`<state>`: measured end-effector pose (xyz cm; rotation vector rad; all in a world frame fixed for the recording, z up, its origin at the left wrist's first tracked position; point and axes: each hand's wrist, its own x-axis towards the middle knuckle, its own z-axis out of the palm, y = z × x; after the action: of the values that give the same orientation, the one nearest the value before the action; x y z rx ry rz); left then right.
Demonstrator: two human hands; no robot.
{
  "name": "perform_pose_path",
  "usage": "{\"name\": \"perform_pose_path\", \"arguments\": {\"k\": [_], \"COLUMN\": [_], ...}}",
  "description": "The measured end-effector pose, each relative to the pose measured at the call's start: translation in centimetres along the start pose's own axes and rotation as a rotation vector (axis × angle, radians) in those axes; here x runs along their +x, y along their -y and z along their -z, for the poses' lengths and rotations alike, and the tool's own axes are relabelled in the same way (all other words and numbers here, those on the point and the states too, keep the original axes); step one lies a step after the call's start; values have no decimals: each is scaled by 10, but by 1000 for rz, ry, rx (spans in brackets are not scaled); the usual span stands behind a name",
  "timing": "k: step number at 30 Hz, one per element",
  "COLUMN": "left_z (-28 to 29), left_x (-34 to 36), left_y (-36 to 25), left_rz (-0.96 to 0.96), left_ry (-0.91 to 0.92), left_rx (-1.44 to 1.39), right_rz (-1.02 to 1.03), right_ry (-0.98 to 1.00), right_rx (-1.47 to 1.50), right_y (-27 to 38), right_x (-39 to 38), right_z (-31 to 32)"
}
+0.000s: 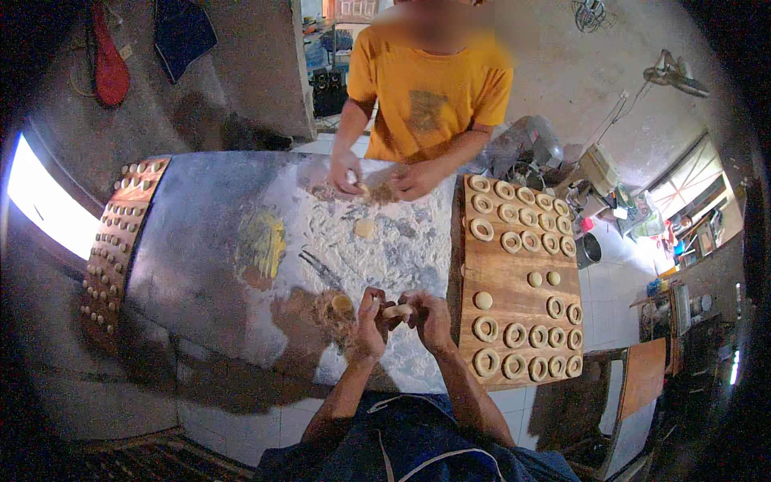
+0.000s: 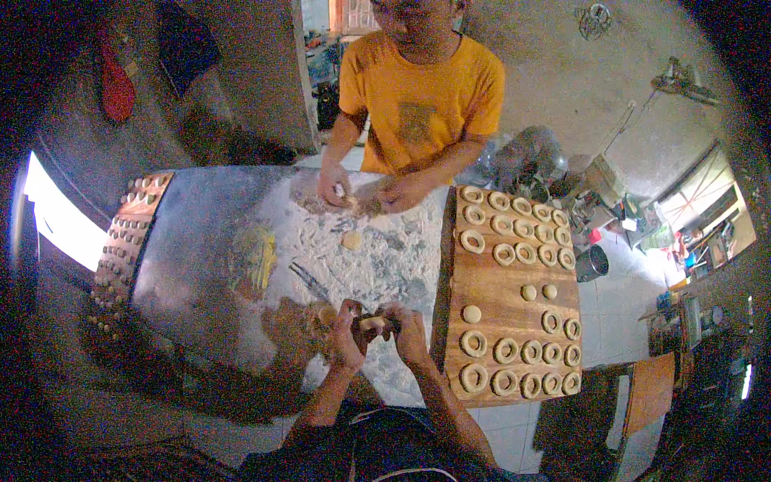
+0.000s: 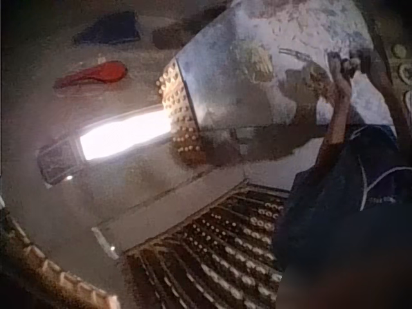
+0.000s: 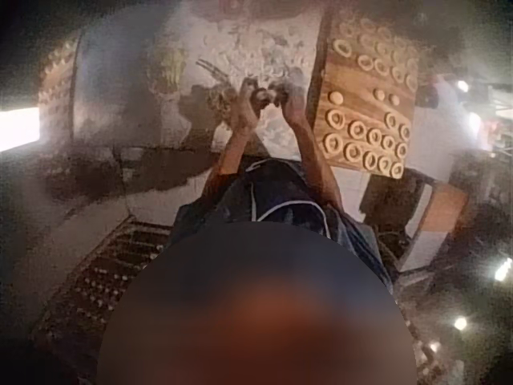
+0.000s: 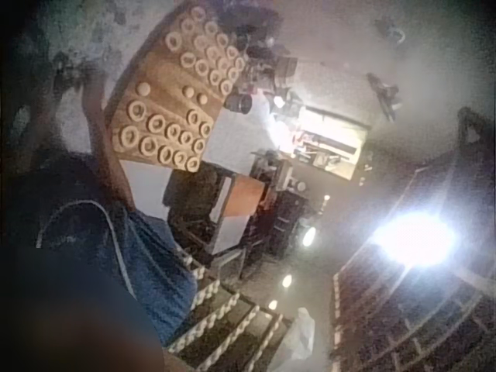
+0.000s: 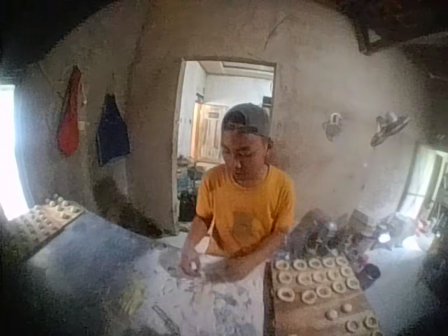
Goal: The person shapes small dough balls into rings by hand and places them on a wooden board. A coworker performs the same task at the same table. The camera wearer also moves a completed board onto a multi-tiered rack.
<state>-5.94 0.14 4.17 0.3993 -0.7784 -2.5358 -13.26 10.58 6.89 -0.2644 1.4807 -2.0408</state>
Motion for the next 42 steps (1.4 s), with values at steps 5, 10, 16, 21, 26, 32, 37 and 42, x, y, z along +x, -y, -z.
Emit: {"name": "perform_pose_path", "arguments": {"k": [5,10,16,21,26,32,37,42], "left_z": [-8,-35,-60,-73,-93,-91,-75,-155], "left_x": [10,14,3,14,24,25,36,47], "left_y": [30,59,85,140,215,319,377,329], "left_rz": [-585,77,-149,64,22,27,-75,233], "left_ry": [-26,-358,-123,-72,17,142,361,195], "left_rx": [1265,24,463,377,538,481,709,1050], "right_rz": [-105,198,-118,50,85,347,395,126], "right_ry": [-41,-285,-200,-257,-273,-287,-428,-262], "right_rx": [-672,-653,-783,-655,-631,-809,-823,-646], "right_y": [14,-57,13,28,46,59,58,111], "right_x": [2,8,-11,-28,-47,-61,-76,-73], "right_z": [10,72,81,131,196,268,309,345]}}
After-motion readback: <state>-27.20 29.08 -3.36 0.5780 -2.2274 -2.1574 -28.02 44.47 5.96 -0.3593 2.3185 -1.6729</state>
